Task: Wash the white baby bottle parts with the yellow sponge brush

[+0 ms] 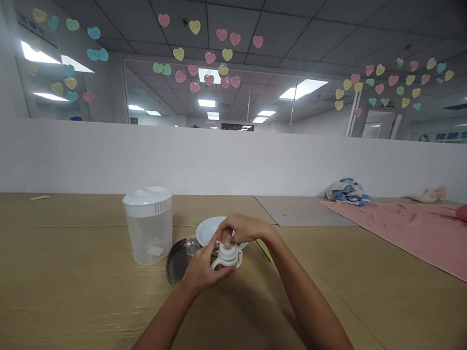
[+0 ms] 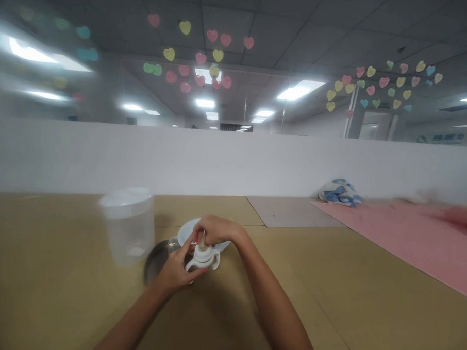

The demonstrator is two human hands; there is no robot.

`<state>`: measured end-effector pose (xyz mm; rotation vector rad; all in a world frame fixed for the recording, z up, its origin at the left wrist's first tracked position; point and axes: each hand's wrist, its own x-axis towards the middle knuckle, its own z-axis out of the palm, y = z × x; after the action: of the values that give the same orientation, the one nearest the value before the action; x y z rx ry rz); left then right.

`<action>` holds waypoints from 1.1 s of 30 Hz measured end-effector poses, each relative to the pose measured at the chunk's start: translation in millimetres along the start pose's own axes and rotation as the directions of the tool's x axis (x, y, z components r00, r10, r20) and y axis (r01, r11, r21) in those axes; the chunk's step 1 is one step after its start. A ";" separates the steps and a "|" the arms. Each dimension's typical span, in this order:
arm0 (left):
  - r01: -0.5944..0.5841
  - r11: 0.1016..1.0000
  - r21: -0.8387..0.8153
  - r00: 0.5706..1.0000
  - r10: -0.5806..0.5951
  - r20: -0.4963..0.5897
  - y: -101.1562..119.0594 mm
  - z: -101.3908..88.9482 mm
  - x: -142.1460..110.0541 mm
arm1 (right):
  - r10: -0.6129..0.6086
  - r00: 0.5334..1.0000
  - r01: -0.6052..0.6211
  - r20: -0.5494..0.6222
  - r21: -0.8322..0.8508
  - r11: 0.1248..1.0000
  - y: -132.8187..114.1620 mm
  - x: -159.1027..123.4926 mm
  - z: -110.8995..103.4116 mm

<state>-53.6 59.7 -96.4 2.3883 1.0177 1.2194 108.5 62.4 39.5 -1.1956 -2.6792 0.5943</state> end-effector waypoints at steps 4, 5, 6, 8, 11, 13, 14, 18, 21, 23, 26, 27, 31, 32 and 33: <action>-0.078 0.989 0.126 0.993 0.088 -0.078 3.1 1.0 1.0 | 0.173 0.984 -0.170 -0.036 0.057 0.984 -1.8 -1.6 1.3; -0.106 0.982 0.155 0.989 0.120 -0.088 3.8 1.1 1.3 | 0.206 0.978 -0.204 -0.027 0.069 0.977 -2.5 -1.3 2.3; -0.131 0.975 0.177 0.984 0.149 -0.094 4.4 1.1 1.6 | 0.233 0.973 -0.231 -0.008 0.082 0.969 -3.2 -0.8 3.5; -0.163 0.966 0.201 0.977 0.186 -0.105 4.9 1.1 2.1 | 0.262 0.965 -0.262 0.010 0.093 0.961 -4.6 0.8 5.8; -0.148 0.967 0.208 0.978 0.174 -0.116 5.2 1.0 2.3 | 0.267 0.962 -0.267 -0.062 0.001 0.964 -6.9 3.7 8.0; -0.128 0.972 0.199 0.983 0.151 -0.105 5.8 1.0 2.5 | 0.264 0.957 -0.275 -0.117 -0.091 0.957 -9.0 5.2 8.3; -0.120 0.974 0.194 0.985 0.141 -0.099 6.3 0.9 2.7 | 0.265 0.956 -0.282 -0.130 -0.133 0.950 -10.0 5.7 8.1; -0.095 0.980 0.176 0.990 0.111 -0.081 8.6 0.2 3.3 | 0.261 0.956 -0.289 -0.136 -0.258 0.922 -12.3 4.4 5.2; -0.068 0.983 0.173 0.994 0.082 -0.074 8.6 -0.2 3.3 | 0.198 0.973 -0.223 -0.115 -0.280 0.934 -10.2 1.1 2.5; -0.054 0.982 0.179 0.994 0.070 -0.083 7.7 0.0 3.4 | 0.134 0.988 -0.148 -0.071 -0.267 0.952 -8.5 0.0 2.0; -0.053 0.980 0.191 0.993 0.073 -0.096 6.7 1.0 3.7 | 0.081 0.997 -0.076 0.007 -0.277 0.958 -9.1 1.8 4.1; -0.055 0.979 0.195 0.992 0.076 -0.099 6.8 1.2 3.9 | 0.075 0.997 -0.067 0.017 -0.299 0.952 -10.4 3.1 5.3; -0.053 0.978 0.203 0.990 0.077 -0.115 9.0 0.8 4.3 | 0.078 0.997 -0.068 0.012 -0.375 0.925 -15.1 7.6 8.6; -0.050 0.979 0.200 0.990 0.074 -0.116 9.7 0.4 4.3 | 0.092 0.996 -0.083 0.008 -0.371 0.925 -14.9 7.8 8.8; -0.046 0.980 0.196 0.991 0.069 -0.116 10.4 -0.1 4.1 | 0.111 0.994 -0.103 0.001 -0.360 0.927 -14.0 7.6 8.7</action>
<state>-47.2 55.1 -88.5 2.5311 1.1601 1.3592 91.3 57.1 37.2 -1.4360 -2.8370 0.1262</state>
